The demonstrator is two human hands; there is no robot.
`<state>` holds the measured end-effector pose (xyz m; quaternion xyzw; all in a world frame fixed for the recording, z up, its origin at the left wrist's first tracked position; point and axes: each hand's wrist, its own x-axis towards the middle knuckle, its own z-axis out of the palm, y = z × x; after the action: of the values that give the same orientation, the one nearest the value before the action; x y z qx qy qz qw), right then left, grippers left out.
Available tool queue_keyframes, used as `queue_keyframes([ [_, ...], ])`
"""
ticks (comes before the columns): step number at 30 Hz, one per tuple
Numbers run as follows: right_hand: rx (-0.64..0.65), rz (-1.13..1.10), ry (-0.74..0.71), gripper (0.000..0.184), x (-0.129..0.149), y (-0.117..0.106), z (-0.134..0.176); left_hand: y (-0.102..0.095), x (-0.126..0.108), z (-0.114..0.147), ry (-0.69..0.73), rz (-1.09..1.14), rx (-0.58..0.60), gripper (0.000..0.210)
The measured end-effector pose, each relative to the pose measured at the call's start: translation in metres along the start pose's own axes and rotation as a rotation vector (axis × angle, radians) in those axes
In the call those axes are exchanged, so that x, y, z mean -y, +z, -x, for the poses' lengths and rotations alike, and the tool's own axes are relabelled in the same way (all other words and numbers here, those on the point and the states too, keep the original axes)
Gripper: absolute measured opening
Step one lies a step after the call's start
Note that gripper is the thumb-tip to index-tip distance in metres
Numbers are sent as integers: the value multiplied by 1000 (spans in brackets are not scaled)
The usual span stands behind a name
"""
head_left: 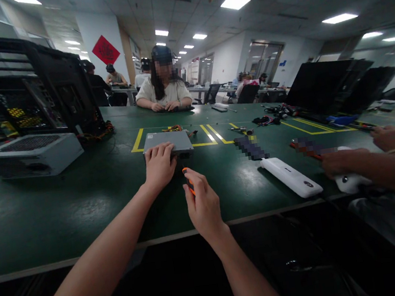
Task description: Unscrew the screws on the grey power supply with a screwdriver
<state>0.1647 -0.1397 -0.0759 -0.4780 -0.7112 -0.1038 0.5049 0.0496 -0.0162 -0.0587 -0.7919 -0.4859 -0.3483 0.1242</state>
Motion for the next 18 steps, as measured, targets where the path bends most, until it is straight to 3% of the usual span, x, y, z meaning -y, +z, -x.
queue_keyframes([
  [5, -74, -2, 100, 19, -3, -1, 1, 1, 1, 0, -1, 5, -8, 36],
  [12, -37, -9, 12, 29, -2, 2, 2, 1, 0, 0, 7, -4, -11, 37],
  [18, -76, 24, 130, 23, -3, 0, 4, 0, 0, 0, 3, -2, -7, 37],
])
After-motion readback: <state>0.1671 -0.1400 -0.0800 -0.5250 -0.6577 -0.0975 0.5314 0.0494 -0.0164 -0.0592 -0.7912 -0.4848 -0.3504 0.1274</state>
